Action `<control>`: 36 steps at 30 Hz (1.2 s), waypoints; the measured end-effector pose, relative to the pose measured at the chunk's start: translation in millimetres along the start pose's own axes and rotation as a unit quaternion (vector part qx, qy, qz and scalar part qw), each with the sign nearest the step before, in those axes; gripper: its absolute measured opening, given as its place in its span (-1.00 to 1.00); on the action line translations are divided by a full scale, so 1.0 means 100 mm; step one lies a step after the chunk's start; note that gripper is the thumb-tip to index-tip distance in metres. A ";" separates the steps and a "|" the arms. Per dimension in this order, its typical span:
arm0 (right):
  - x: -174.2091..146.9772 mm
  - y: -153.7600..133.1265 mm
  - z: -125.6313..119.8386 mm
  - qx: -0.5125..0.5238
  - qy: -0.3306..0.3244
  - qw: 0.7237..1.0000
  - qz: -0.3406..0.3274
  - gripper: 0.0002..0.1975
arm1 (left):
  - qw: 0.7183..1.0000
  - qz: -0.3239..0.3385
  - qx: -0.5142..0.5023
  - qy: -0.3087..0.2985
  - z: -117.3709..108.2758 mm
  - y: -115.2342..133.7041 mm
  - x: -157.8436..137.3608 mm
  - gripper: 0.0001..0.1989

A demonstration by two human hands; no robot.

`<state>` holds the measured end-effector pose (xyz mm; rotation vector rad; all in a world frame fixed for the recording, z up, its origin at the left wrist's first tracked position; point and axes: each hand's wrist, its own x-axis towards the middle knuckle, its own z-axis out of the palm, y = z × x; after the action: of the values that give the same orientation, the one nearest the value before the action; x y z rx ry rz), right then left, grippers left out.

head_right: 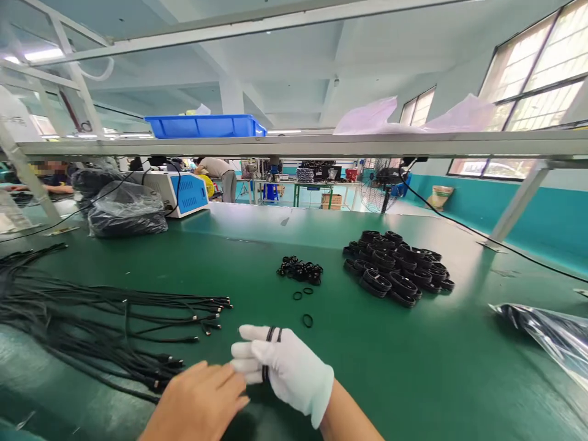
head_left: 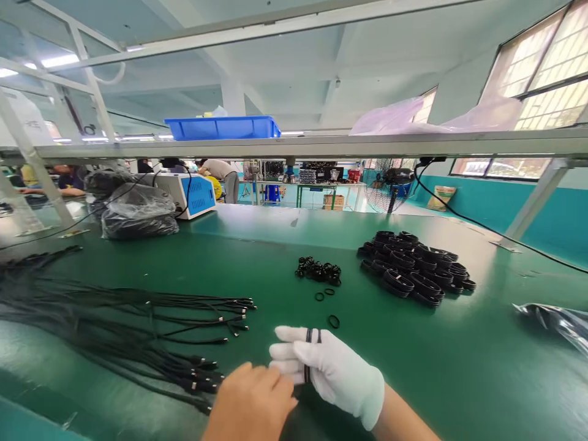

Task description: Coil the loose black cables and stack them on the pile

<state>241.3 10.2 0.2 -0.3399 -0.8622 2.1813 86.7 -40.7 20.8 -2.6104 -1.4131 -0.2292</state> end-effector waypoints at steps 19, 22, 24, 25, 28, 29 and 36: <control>-0.04 -0.12 0.14 0.139 -0.080 0.987 -0.025 -0.64 | 0.989 -0.068 -0.112 0.063 0.41 -0.47 0.02 -0.69; -0.01 -0.16 0.11 0.117 -0.051 0.990 -0.056 -0.72 | 0.995 -0.027 -0.030 0.087 0.43 -0.28 -0.03 -0.67; 0.00 -0.12 0.08 0.081 -0.002 0.995 -0.064 -0.72 | 0.995 -0.008 -0.007 0.103 0.43 -0.11 -0.04 -0.69; 0.00 -0.09 0.06 0.061 0.024 0.996 -0.063 -0.67 | 0.994 -0.005 -0.002 0.107 0.42 -0.04 -0.04 -0.71; 0.01 0.02 0.02 -0.011 0.108 0.994 -0.030 -0.54 | 0.996 0.000 0.004 0.085 0.33 0.06 -0.01 -0.82; 0.00 0.05 0.02 -0.039 0.125 0.991 -0.004 -0.54 | 0.998 0.006 0.002 0.064 0.26 0.04 0.01 -0.87; -0.09 0.16 0.04 -0.053 -0.070 0.985 0.146 -0.56 | 0.987 0.010 -0.134 -0.083 -0.37 -0.32 0.18 -0.86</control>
<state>236.8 -6.4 -7.7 -0.3886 -1.0649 2.4573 67.3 -16.8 62.6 -2.9200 -1.5012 -0.2173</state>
